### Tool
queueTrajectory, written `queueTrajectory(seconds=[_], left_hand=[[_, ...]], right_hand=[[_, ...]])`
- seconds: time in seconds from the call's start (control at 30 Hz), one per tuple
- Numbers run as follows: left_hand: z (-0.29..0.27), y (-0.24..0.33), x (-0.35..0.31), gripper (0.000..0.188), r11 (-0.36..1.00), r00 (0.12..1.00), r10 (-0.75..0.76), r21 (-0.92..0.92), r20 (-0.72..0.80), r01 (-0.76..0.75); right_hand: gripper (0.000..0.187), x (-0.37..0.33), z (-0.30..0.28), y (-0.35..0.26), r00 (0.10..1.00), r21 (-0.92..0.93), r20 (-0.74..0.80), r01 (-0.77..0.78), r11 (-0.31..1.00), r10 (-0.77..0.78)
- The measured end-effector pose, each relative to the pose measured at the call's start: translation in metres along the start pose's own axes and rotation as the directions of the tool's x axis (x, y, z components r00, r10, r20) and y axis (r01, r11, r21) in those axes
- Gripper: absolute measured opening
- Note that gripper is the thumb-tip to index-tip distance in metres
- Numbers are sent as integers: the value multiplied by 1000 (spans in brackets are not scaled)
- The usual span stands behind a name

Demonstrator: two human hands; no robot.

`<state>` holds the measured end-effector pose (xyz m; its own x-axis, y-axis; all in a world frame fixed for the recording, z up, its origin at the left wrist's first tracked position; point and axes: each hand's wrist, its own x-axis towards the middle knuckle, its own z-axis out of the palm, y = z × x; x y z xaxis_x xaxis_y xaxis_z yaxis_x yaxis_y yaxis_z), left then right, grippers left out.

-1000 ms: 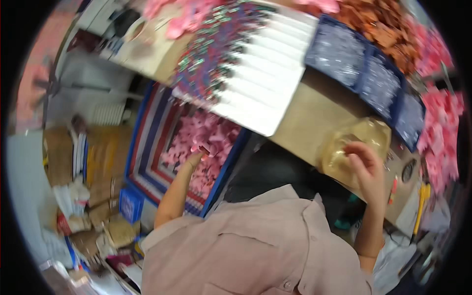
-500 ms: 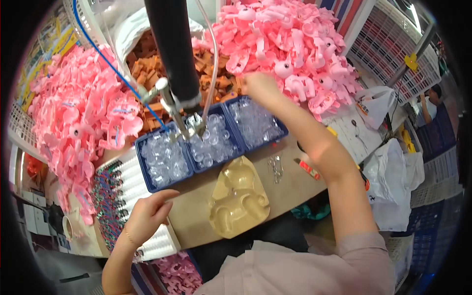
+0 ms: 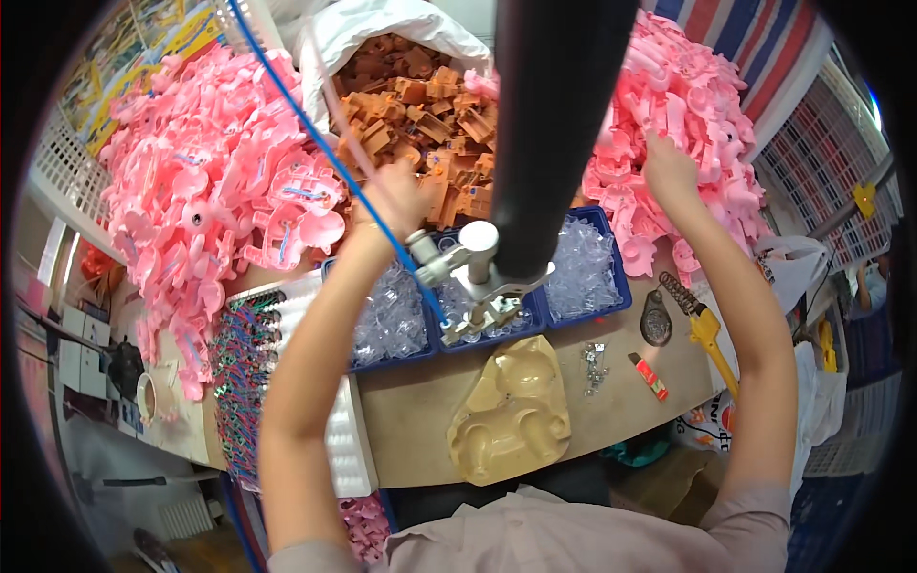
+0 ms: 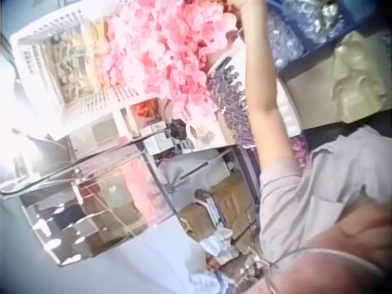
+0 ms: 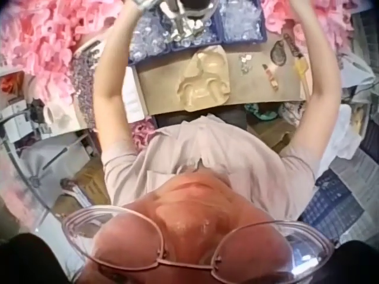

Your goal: Assembling electronic toy unicorns at a factory workbench including soldering and component fitting.

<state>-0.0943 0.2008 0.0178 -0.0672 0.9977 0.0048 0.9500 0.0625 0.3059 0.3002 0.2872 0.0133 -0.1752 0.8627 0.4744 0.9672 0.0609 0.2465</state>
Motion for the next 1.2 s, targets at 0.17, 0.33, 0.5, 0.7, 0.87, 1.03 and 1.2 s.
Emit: queueTrajectory(seconds=[0.17,0.33,0.5,0.7,0.87,1.03,1.2], left_hand=[[41,7,21,59,998,996,-58,25,67,56],[27,11,5,40,997,969,-22,-83,-245,2],[54,-69,2,34,884,929,-188,-466,-317,20],[68,-51,17,35,811,979,-43,-579,-201,-83],[71,-34,21,37,822,972,-149,-569,-181,20],[78,-40,22,33,732,956,15,-648,-294,-211],[107,-53,54,56,766,956,-23,-619,-292,-171]], right_hand=[[29,13,-34,12,994,-41,-109,24,999,-28],[35,15,-101,54,973,-10,-184,-142,990,138],[47,-87,-189,-45,945,461,-258,-61,885,199],[51,-249,-137,-124,935,924,335,-350,-152,-117],[64,-273,-136,-146,955,865,266,-174,470,-136],[76,-303,-150,-158,765,706,27,441,554,-644],[72,-304,-145,-156,650,693,71,513,506,-756]])
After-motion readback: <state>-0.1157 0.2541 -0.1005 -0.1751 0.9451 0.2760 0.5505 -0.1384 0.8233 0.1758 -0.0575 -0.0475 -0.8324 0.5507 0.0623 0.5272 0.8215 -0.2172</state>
